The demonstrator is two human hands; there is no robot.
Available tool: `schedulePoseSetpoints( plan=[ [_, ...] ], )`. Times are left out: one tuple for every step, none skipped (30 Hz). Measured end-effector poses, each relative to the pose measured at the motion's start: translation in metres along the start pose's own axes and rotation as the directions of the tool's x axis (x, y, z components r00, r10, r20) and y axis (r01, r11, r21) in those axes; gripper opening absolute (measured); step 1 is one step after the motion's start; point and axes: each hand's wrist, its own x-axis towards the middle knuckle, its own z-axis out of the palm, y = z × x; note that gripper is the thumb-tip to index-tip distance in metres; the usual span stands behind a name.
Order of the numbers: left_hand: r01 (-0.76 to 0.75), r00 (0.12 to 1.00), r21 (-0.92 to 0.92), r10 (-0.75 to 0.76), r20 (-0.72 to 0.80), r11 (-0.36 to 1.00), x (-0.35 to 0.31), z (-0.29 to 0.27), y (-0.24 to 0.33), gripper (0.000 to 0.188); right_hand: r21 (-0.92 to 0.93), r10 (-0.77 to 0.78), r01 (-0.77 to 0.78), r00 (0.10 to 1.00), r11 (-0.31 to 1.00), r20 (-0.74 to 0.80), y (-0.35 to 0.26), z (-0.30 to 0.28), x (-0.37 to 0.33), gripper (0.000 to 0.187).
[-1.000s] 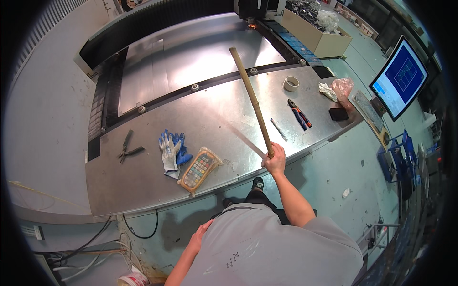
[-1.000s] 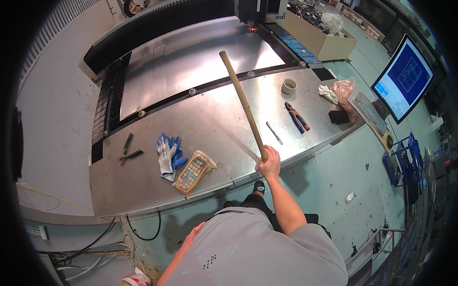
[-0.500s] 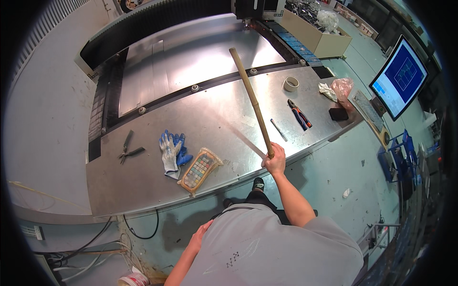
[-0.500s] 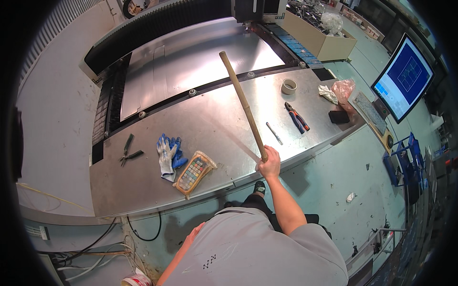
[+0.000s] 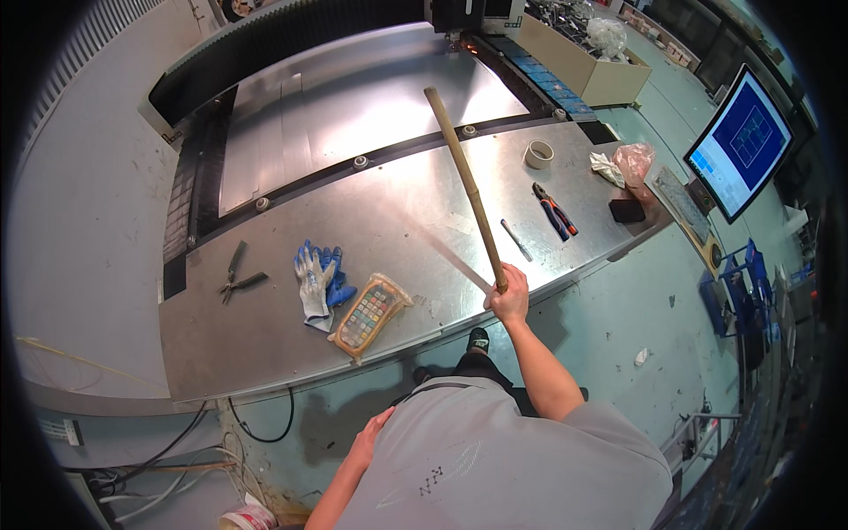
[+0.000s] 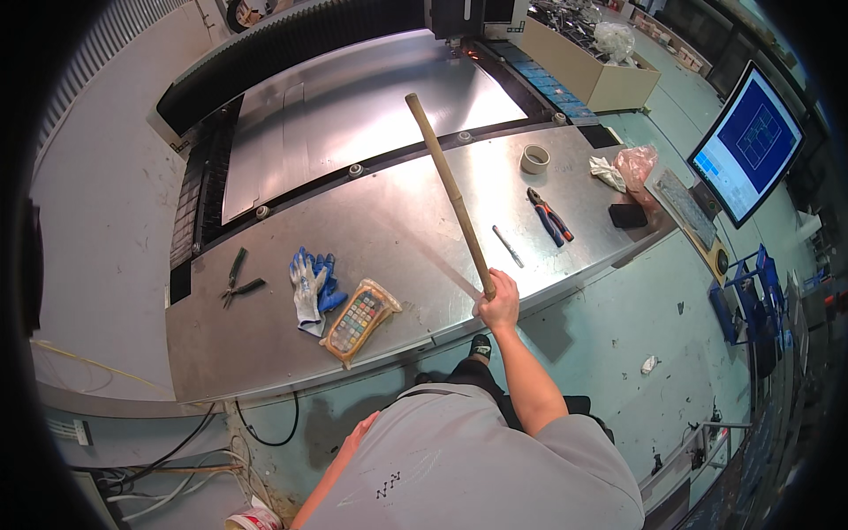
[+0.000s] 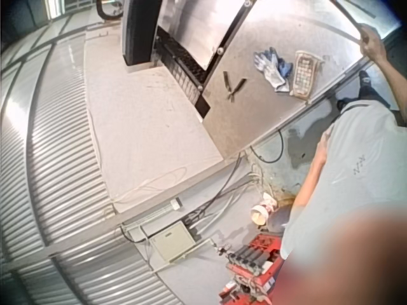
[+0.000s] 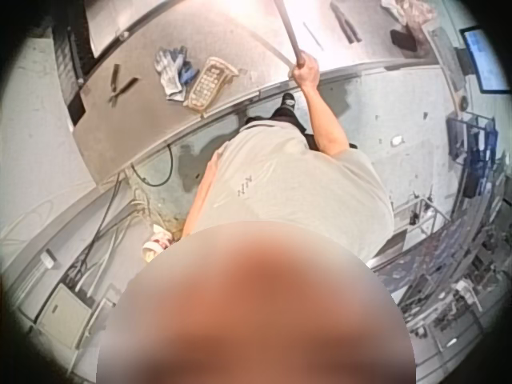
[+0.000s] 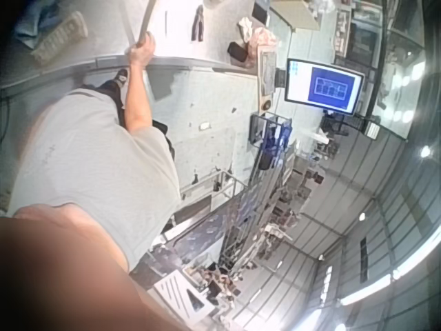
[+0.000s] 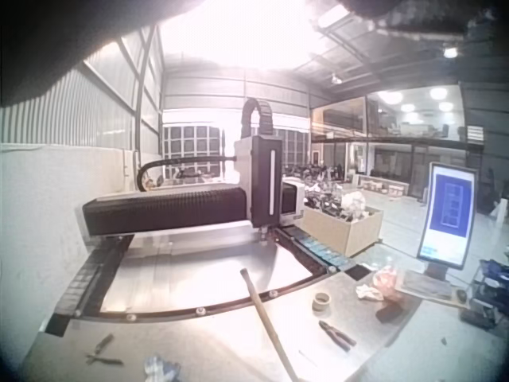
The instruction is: The person operates a laser cutting machine using a handheld remote control and a long wooden stick. They use the stick to guide the laser head and clear debris from the cutting bed while the machine cuts a metal sheet, producing sparks.
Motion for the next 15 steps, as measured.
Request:
schedulePoseSetpoints(
  plan=[
    [0.009,1.000,0.000,-0.009,0.004,1.000,0.0001,-0.0006,0.0013,0.076,0.007,0.009,-0.009,1.000,1.000,-0.001,0.0000,0.0000,0.0000,0.043],
    [0.018,1.000,0.001,-0.018,0.009,1.000,0.0000,-0.0013,0.0027,0.076,0.005,0.007,-0.007,1.000,1.000,-0.004,0.0001,0.0001,0.0000,0.043],
    [0.033,0.999,0.000,-0.033,0.007,0.999,-0.0003,-0.0018,0.0043,0.076,-0.003,-0.010,0.010,1.000,1.000,-0.011,0.0002,0.0002,0.0000,0.043],
    [0.047,0.999,-0.001,-0.047,0.005,0.999,-0.0009,-0.0021,0.0059,0.076,0.002,0.008,-0.008,1.000,1.000,-0.005,0.0003,0.0003,-0.0001,0.043],
    [0.061,0.998,-0.002,-0.061,0.003,0.998,-0.0010,-0.0024,0.0071,0.075,0.002,0.010,-0.010,1.000,1.000,-0.004,0.0004,0.0004,-0.0002,0.043],
    [0.049,0.999,-0.001,-0.049,0.003,0.999,-0.0003,-0.0030,0.0078,0.075,-0.004,-0.004,0.004,1.000,1.000,-0.005,0.0005,0.0005,-0.0002,0.043],
    [0.036,0.999,-0.001,-0.036,0.003,0.999,0.0006,-0.0037,0.0083,0.075,0.002,0.007,-0.007,1.000,1.000,-0.008,0.0005,0.0006,-0.0002,0.043],
    [0.039,0.999,-0.006,-0.039,0.004,0.999,0.0011,-0.0041,0.0086,0.075,0.003,0.002,-0.002,1.000,1.000,-0.013,0.0006,0.0006,-0.0001,0.043],
    [0.042,0.999,-0.003,-0.042,0.008,0.999,0.0008,-0.0042,0.0091,0.075,-0.003,-0.016,0.016,1.000,1.000,-0.021,0.0005,0.0008,0.0000,0.043],
    [0.060,0.998,-0.006,-0.060,0.013,0.998,0.0004,-0.0042,0.0094,0.075,0.004,0.001,-0.001,1.000,1.000,-0.014,0.0003,0.0007,-0.0001,0.043],
    [0.076,0.997,-0.006,-0.076,0.012,0.997,0.0002,-0.0040,0.0096,0.075,0.005,0.004,-0.004,1.000,1.000,-0.011,0.0001,0.0007,-0.0001,0.043],
    [0.065,0.998,-0.004,-0.065,0.012,0.998,0.0001,-0.0037,0.0097,0.075,0.000,-0.005,0.005,1.000,1.000,-0.010,-0.0001,0.0006,0.0001,0.043],
    [0.052,0.999,0.001,-0.052,0.007,0.999,0.0001,-0.0033,0.0096,0.075,0.008,0.010,-0.010,1.000,1.000,-0.008,-0.0004,0.0005,0.0002,0.043],
    [0.038,0.999,0.006,-0.038,0.002,0.999,0.0001,-0.0029,0.0094,0.075,0.010,0.014,-0.014,1.000,1.000,-0.008,-0.0007,0.0005,0.0003,0.043],
    [0.032,0.999,0.009,-0.032,0.000,0.999,-0.0001,-0.0025,0.0092,0.075,0.007,-0.001,0.001,1.000,1.000,-0.014,-0.0008,0.0003,0.0004,0.043]
  ],
)
